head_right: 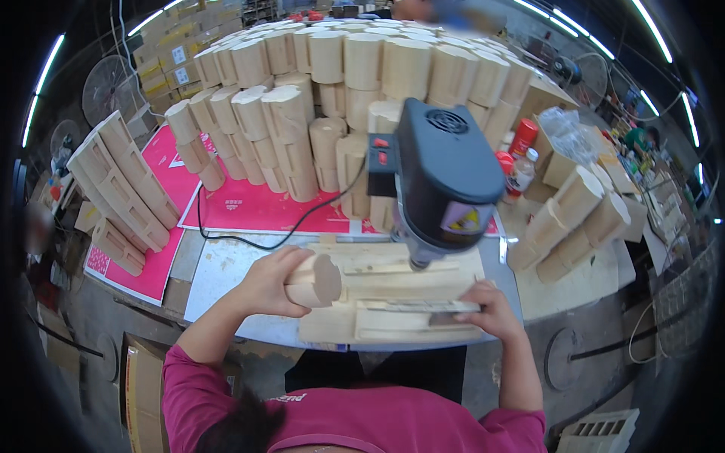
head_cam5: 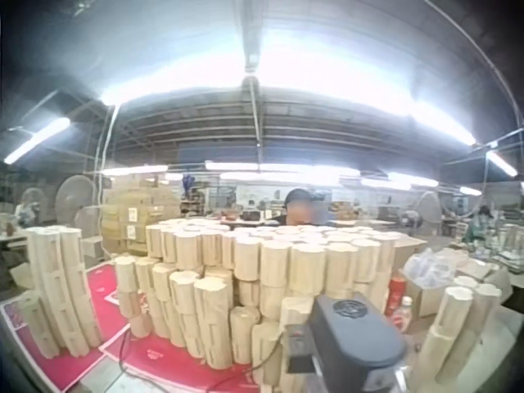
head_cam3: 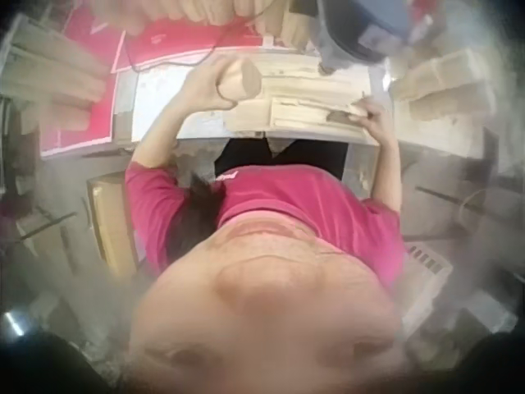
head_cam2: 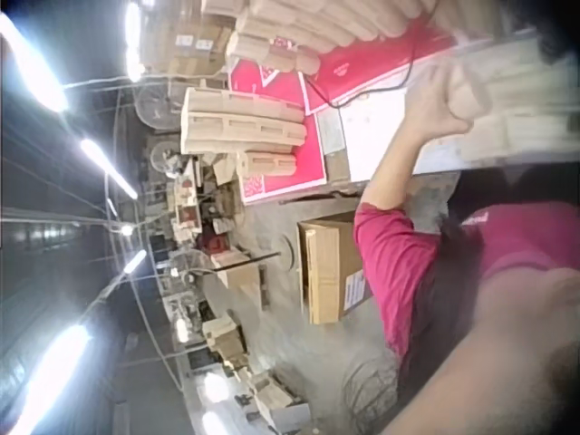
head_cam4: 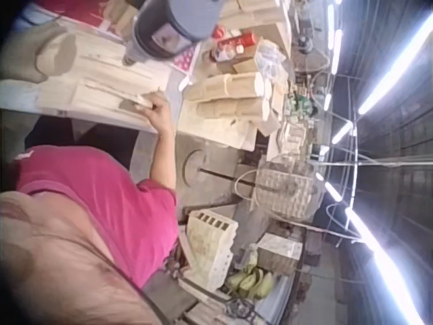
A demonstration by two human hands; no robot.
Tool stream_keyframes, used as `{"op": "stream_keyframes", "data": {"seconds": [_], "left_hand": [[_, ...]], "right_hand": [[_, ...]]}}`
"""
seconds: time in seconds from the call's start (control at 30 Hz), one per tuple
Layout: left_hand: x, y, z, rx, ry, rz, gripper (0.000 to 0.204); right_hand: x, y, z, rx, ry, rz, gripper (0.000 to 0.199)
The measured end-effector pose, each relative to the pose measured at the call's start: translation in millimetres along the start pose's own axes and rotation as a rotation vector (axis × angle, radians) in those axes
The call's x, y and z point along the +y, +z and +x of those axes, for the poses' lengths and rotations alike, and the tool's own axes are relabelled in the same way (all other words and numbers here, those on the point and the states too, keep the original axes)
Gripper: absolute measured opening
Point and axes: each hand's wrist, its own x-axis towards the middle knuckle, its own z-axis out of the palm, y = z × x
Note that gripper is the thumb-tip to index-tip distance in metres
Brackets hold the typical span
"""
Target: Using a drill press to drill holes or grooves into cylindrical wood blocks held in a jig.
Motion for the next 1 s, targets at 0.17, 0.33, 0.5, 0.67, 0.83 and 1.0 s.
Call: {"op": "stream_keyframes", "data": {"seconds": [0.17,0.33,0.5,0.67,0.83,1.0], "left_hand": [[25.9,39.7,0.2,-0.372,-0.056,0.368,0.079],[44.9,60.7,10.0,-0.369,-0.148,0.427,0.078],[58.7,72.5,12.1,-0.328,-0.1,0.554,0.078],[63.4,78.4,12.5,-0.331,-0.178,0.464,0.078],[63.6,79.1,18.6,-0.3,-0.186,0.454,0.079],[57.5,64.1,36.3,-0.476,-0.129,0.452,0.081]], "right_hand": [[27.0,22.8,9.2,0.034,-0.107,-0.111,0.033],[29.3,25.9,12.3,0.077,-0.041,0.014,0.031],[27.2,25.1,15.0,0.045,-0.055,0.06,0.026],[29.5,25.9,13.4,0.037,-0.064,0.103,0.027],[29.9,21.2,15.5,0.043,-0.092,0.06,0.028],[30.2,18.4,18.1,0.059,-0.147,0.044,0.026]]}}
